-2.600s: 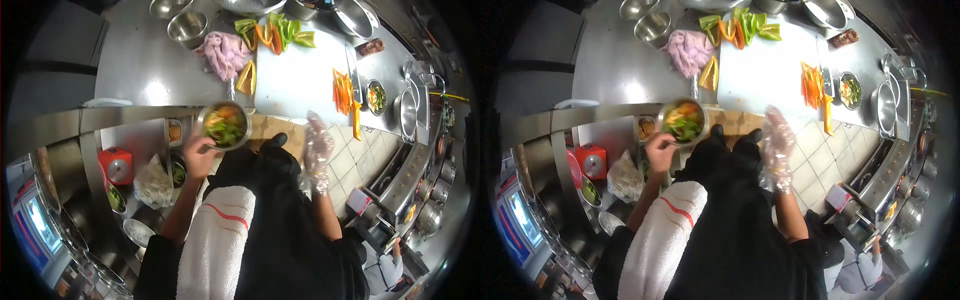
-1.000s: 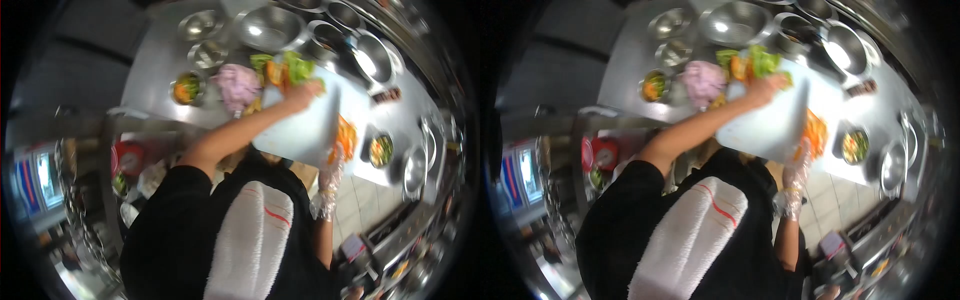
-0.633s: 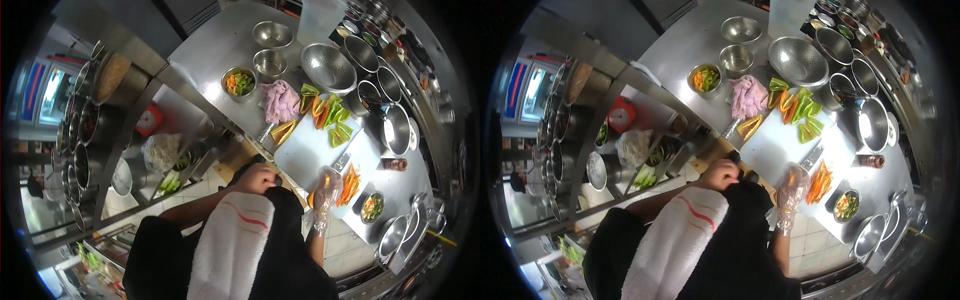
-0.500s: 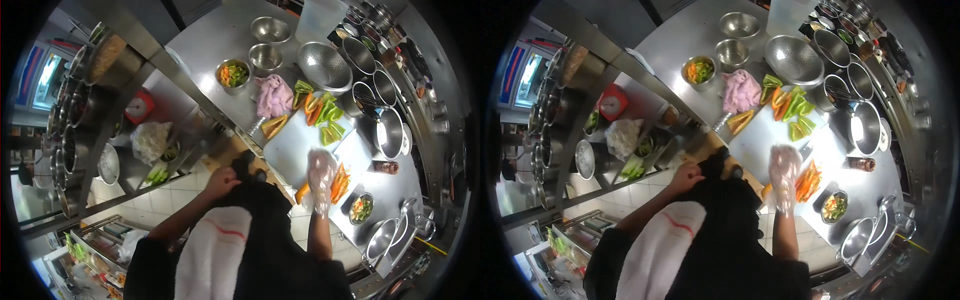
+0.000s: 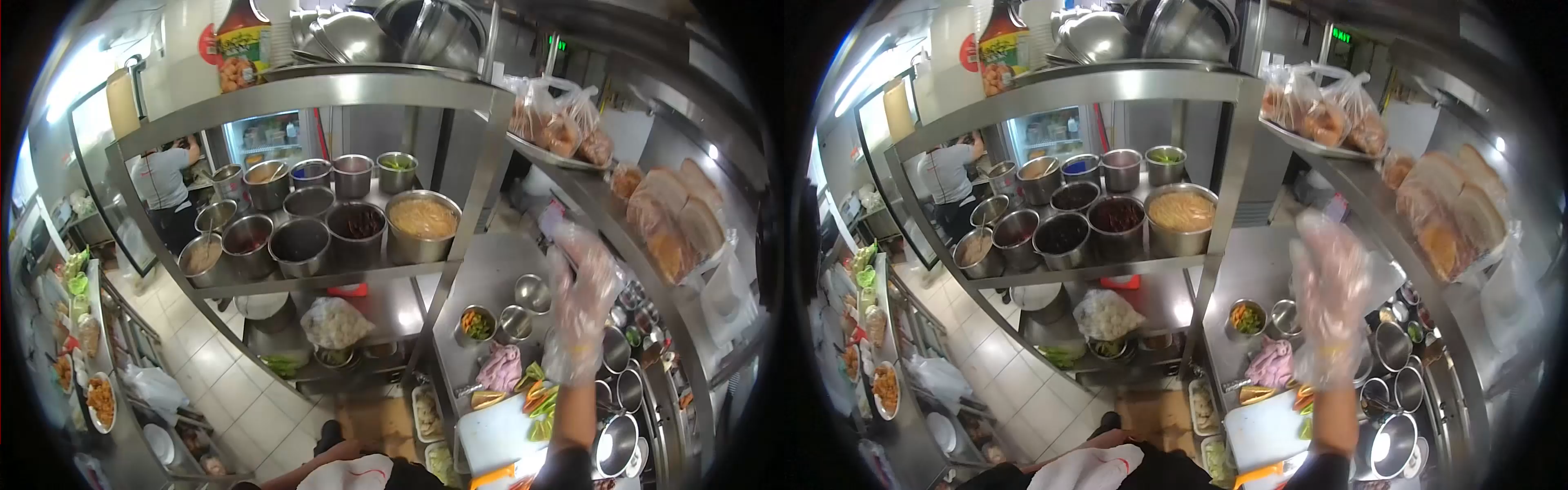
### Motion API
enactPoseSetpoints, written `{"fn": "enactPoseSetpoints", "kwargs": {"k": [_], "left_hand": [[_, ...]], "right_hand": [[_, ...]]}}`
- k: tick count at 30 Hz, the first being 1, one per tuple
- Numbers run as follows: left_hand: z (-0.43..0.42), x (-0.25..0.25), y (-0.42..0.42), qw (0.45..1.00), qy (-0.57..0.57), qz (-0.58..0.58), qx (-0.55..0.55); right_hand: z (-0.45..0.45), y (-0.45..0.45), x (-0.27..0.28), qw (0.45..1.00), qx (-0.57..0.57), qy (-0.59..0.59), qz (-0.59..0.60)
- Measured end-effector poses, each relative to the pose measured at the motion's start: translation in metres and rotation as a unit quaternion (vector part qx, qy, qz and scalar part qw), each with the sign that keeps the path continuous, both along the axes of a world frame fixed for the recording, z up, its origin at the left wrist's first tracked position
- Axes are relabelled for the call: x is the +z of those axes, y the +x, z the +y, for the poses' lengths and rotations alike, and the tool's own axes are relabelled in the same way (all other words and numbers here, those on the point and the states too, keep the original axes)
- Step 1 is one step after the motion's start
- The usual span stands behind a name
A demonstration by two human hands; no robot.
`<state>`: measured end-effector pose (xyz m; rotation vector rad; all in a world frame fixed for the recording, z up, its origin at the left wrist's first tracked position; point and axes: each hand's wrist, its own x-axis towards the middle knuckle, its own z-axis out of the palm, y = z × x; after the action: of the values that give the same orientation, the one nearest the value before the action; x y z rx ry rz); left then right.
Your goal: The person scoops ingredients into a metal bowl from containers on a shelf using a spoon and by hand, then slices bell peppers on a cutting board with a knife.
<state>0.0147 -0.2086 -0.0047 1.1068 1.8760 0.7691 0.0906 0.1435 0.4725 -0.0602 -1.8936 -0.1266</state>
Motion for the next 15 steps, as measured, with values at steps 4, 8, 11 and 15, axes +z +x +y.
{"fn": "enactPoseSetpoints", "kwargs": {"k": [4,8,11,15], "left_hand": [[0.011,0.015,-0.026,0.999,0.03,-0.016,0.02],[-0.012,0.023,-0.061,0.997,0.038,-0.022,0.056],[-0.036,0.019,-0.092,0.995,0.034,-0.03,0.084],[-0.057,0.018,-0.133,0.993,0.029,-0.041,0.109]], "right_hand": [[-0.012,-0.052,0.095,0.989,-0.049,0.134,0.046],[-0.012,-0.129,0.187,0.999,0.012,-0.01,0.036],[0.004,-0.186,0.242,0.999,0.021,0.05,-0.008],[-0.052,-0.221,0.272,0.993,-0.017,0.104,-0.056]]}}
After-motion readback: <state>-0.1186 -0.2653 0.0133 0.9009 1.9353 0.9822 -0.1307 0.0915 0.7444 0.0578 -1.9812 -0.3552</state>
